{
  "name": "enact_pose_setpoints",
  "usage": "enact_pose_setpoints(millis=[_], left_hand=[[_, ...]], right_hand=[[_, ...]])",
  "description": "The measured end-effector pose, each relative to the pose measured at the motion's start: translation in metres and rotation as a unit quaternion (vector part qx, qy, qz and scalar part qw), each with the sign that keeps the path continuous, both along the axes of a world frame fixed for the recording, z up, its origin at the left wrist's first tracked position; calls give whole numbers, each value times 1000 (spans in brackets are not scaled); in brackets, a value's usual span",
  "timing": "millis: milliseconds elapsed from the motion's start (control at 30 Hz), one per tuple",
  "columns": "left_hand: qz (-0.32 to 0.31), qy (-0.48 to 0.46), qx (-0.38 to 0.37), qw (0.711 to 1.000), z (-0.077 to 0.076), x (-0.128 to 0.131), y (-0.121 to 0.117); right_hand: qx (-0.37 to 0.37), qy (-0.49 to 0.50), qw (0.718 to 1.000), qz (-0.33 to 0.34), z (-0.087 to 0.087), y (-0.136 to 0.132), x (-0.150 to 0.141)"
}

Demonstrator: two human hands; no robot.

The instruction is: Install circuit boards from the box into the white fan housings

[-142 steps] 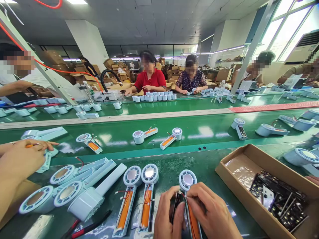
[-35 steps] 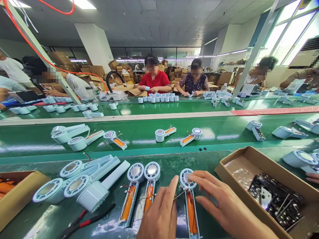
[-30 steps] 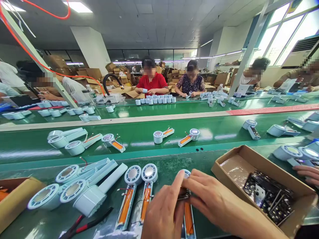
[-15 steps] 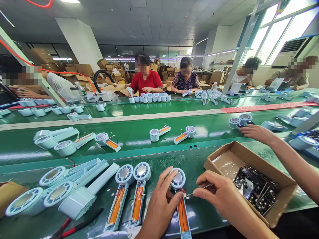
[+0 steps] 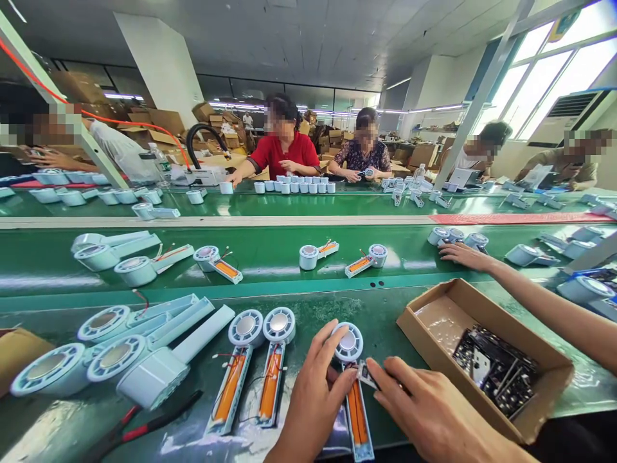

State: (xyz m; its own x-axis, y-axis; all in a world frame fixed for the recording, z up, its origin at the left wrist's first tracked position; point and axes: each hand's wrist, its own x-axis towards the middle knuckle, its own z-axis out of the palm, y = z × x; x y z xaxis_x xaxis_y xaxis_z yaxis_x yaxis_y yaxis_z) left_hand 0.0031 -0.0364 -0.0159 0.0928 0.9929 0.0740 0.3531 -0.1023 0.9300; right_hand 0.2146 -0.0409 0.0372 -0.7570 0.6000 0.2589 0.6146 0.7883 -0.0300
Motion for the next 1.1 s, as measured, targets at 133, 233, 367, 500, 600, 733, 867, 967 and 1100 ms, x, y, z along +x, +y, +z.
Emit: enact_pose_setpoints(millis=[133, 233, 367, 500, 600, 733, 867, 967, 1100], left_hand=[[-6, -20, -17, 1000, 1, -2, 1], [-14, -36, -21, 999, 2, -3, 2], [2, -50, -14, 999, 0, 0, 3], [4, -79, -28, 997, 0, 4, 2], [-22, -152, -96, 983, 4, 3, 1], [-57, -213, -160, 962, 12, 0, -1], [-38, -180, -141, 973, 10, 3, 1], [30, -78, -59, 995, 3, 10, 6], [100, 14, 22, 995, -8, 19, 7]], right_hand=[[-241, 163, 948, -129, -15, -5, -2], [-346, 164, 912, -144, -6, -3, -4], [-186, 10, 977, -104, 5, 3, -5], [-12, -129, 989, -68, 8, 8, -15], [-55, -109, 991, -59, 20, 12, -18], [-250, 40, 963, -94, 36, 18, -9], [-324, 168, 919, -148, 26, 17, -1], [-306, 212, 908, -194, 4, 7, 0], [-233, 243, 921, -196, -25, -9, -4]])
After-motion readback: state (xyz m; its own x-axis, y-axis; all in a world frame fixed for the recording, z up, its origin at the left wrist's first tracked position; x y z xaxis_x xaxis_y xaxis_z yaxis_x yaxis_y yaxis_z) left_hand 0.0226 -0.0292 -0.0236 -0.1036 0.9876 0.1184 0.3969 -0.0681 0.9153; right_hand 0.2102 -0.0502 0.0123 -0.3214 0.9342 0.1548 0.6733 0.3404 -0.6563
